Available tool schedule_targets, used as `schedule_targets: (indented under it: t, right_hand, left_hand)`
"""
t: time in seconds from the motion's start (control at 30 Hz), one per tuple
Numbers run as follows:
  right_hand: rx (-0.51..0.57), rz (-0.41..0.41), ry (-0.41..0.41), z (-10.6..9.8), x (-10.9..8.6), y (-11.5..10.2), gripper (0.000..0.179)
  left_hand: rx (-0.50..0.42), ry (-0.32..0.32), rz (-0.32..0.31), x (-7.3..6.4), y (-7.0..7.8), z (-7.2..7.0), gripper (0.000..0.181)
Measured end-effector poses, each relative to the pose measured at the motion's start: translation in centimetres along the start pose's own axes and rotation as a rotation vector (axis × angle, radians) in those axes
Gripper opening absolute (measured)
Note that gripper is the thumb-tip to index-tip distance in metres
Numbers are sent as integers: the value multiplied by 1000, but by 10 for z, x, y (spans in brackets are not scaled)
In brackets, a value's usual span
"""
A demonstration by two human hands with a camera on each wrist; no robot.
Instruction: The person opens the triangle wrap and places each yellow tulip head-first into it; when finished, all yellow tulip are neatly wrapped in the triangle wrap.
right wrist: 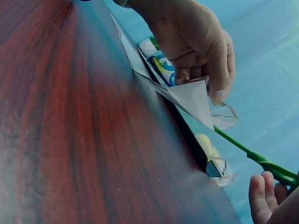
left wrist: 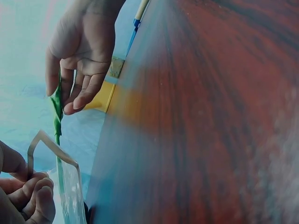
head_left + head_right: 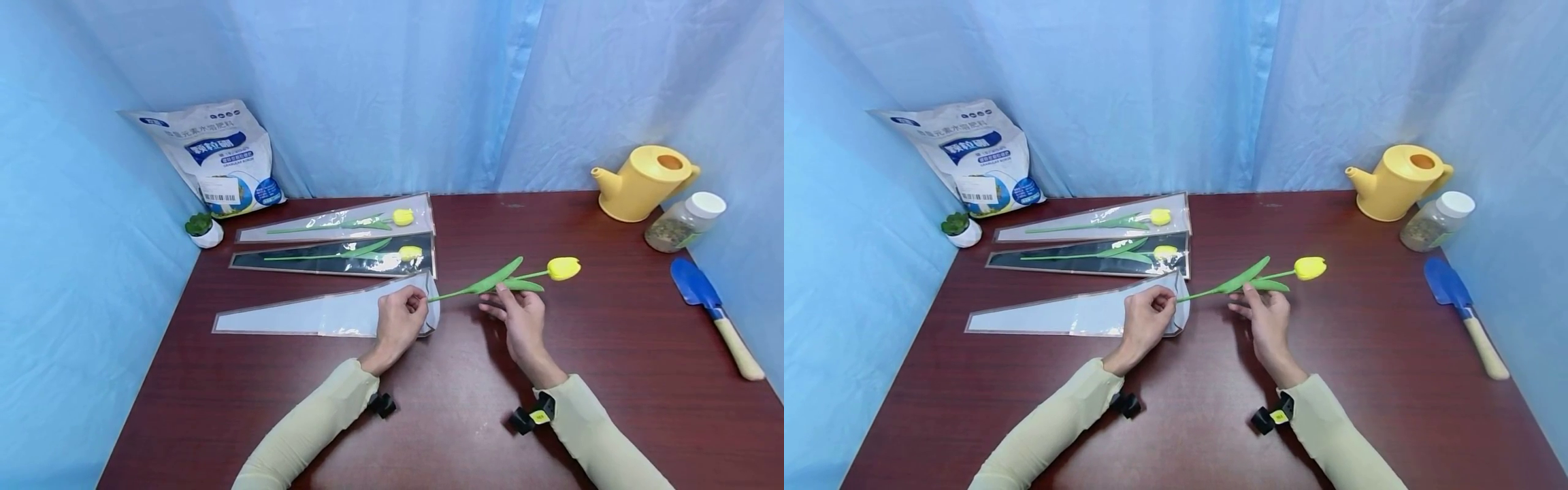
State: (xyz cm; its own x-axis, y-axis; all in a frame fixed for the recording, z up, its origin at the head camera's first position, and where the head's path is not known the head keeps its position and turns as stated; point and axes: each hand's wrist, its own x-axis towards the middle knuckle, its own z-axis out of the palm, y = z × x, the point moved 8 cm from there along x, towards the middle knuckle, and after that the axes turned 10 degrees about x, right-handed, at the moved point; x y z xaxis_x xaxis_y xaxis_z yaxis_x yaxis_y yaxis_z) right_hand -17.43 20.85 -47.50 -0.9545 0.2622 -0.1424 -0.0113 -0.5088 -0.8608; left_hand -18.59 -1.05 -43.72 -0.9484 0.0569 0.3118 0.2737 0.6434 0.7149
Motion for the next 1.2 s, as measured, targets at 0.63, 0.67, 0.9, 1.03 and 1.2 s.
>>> schedule_targets:
  t: [0.63, 0.67, 0.9, 1.03, 1.2]
  right_hand:
    - [113, 35, 12, 0, -3, 3, 8]
    - [107, 50, 15, 0, -4, 5, 7]
    - [105, 133, -29, 6, -8, 13, 9]
    - [179, 144, -41, 6, -8, 13, 7]
    - [165, 146, -59, 9, -10, 14, 6]
  left_hand:
    - [13, 19, 25, -2, 5, -2, 10]
    - [14, 21, 30, -2, 5, -2, 9]
    - [9, 26, 35, -3, 6, -2, 10]
    - [9, 25, 38, -2, 6, -2, 10]
    - [11, 30, 42, -3, 7, -2, 10]
